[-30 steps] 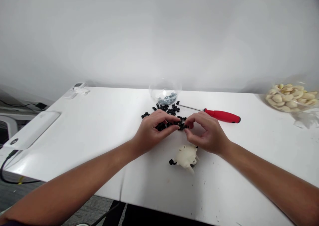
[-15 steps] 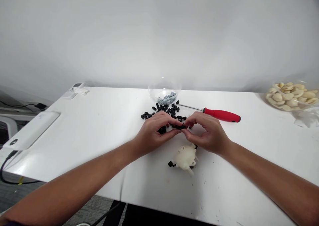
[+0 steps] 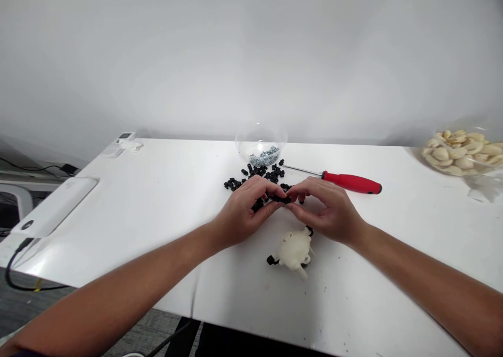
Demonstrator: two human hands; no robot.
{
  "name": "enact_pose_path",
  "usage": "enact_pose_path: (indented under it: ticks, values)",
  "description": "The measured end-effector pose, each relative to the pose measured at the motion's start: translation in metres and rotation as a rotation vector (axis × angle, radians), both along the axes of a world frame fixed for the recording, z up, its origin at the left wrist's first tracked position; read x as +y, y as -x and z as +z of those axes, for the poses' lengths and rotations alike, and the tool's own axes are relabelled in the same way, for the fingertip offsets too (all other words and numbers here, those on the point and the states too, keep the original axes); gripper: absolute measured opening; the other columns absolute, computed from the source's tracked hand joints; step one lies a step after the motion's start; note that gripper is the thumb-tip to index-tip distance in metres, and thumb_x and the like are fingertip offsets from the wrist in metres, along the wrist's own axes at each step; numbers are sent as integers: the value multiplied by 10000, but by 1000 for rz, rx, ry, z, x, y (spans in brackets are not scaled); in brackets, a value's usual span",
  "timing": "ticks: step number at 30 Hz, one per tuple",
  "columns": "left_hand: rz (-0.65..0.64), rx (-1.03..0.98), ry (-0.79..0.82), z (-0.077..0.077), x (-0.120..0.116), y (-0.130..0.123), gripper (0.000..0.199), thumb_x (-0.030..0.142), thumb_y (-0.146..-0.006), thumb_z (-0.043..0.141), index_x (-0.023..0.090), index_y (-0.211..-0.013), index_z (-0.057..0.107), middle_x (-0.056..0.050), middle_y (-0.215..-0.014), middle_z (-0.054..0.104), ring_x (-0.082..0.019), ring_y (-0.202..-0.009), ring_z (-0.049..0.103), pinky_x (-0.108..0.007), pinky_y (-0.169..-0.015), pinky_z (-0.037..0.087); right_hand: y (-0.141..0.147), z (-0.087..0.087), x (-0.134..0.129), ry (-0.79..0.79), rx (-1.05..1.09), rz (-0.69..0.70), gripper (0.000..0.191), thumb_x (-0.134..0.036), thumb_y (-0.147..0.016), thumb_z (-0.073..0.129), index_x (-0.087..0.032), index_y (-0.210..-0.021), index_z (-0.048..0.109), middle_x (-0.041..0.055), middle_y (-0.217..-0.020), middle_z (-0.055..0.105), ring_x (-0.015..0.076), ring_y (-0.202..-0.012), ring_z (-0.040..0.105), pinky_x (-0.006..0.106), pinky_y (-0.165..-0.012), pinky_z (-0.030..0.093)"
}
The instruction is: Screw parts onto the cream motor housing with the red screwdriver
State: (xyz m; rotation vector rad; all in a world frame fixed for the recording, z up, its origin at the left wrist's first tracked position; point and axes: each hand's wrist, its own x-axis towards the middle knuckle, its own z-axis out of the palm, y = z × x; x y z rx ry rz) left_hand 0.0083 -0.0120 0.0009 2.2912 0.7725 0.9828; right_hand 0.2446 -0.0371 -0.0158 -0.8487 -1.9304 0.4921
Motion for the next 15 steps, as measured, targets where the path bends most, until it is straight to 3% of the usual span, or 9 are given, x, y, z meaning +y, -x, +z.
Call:
enact_pose_path:
  ticks: [6,15]
  values:
    - [49,-51,-52,0,0,-3,137,164,-959,773,223,-1078,736,-29,-960,757,-169,-913,668,-315,-822,562,0,-2,1,-41,15,-13,121,-124,-938,751,-197,-1033,734,32,-833,760,170,-735,666,342,-671,553]
    - [44,-59,27,3,-1,-1,178,152,-945,730,211,-1110,758,-49,-960,772,-184,-890,678,-335,-784,576,0,-2,1,-33,13,-28,87,-149,-945,752,-210,-1000,721,21,-809,746,171,-715,662,342,-658,546]
